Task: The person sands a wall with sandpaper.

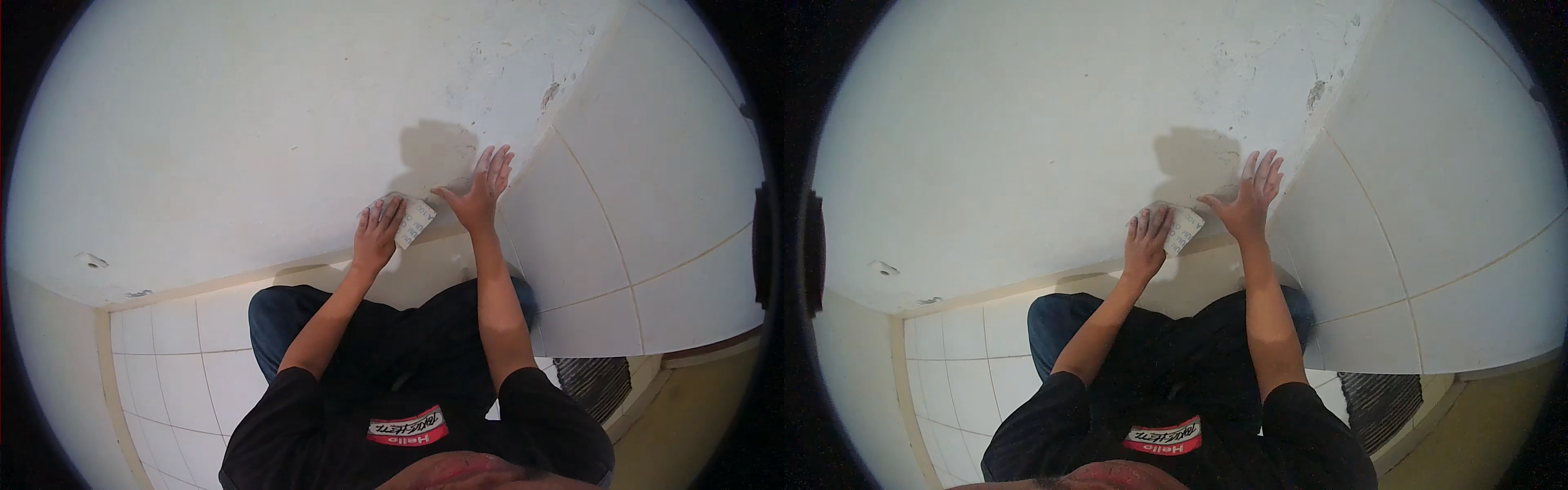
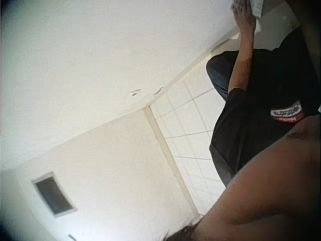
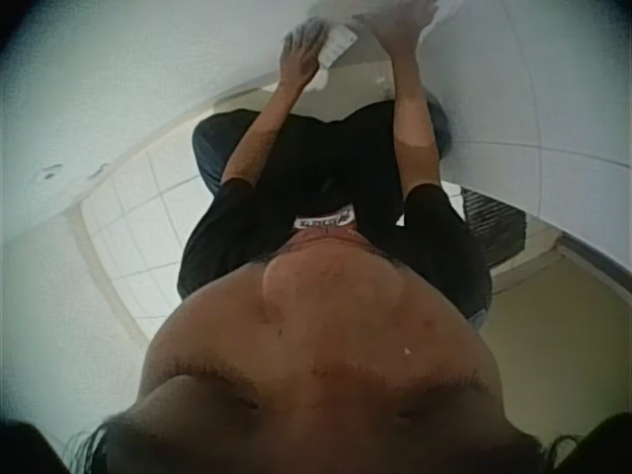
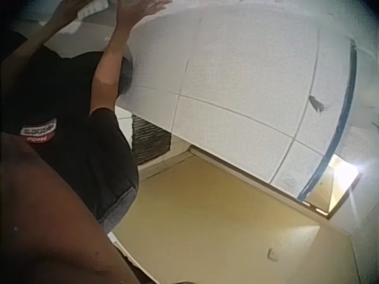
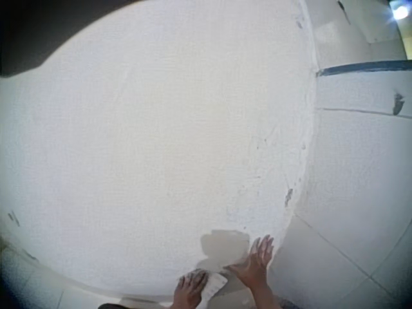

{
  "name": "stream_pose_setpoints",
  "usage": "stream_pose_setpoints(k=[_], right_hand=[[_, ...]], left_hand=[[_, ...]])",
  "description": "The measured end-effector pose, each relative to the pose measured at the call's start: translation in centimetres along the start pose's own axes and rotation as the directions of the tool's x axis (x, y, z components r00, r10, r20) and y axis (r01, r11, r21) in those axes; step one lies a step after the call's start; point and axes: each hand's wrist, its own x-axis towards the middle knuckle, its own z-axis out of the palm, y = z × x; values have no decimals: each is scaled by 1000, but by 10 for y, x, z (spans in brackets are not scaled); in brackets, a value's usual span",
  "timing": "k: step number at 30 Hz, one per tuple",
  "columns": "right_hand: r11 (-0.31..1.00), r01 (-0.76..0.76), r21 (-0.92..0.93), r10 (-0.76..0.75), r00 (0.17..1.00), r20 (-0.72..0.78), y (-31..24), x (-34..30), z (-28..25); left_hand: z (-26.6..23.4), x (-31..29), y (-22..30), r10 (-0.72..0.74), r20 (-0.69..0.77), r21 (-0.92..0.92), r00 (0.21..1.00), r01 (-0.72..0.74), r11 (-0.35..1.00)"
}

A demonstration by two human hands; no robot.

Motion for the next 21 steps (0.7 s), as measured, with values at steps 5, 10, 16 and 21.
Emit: stream_pose_setpoints(k=[5, 10, 16, 21], right_hand=[[999, 15, -42, -15, 1000, -8, 4, 0, -1], [995, 4, -98, -2, 1000, 23, 1, 1, -2], [999, 17, -45, -17, 1000, 0, 2, 1, 0], [1000, -5, -3, 5, 1000, -7, 0, 1, 0]], left_hand=[[-29, 27, -5, -97, -160, 55, 982, 107, 993], [-40, 31, -8, -143, -210, 77, 967, 162, 984], [-11, 10, 0, 25, -16, 67, 1000, -24, 997], [-6, 6, -2, 30, -42, 47, 999, -28, 998]])
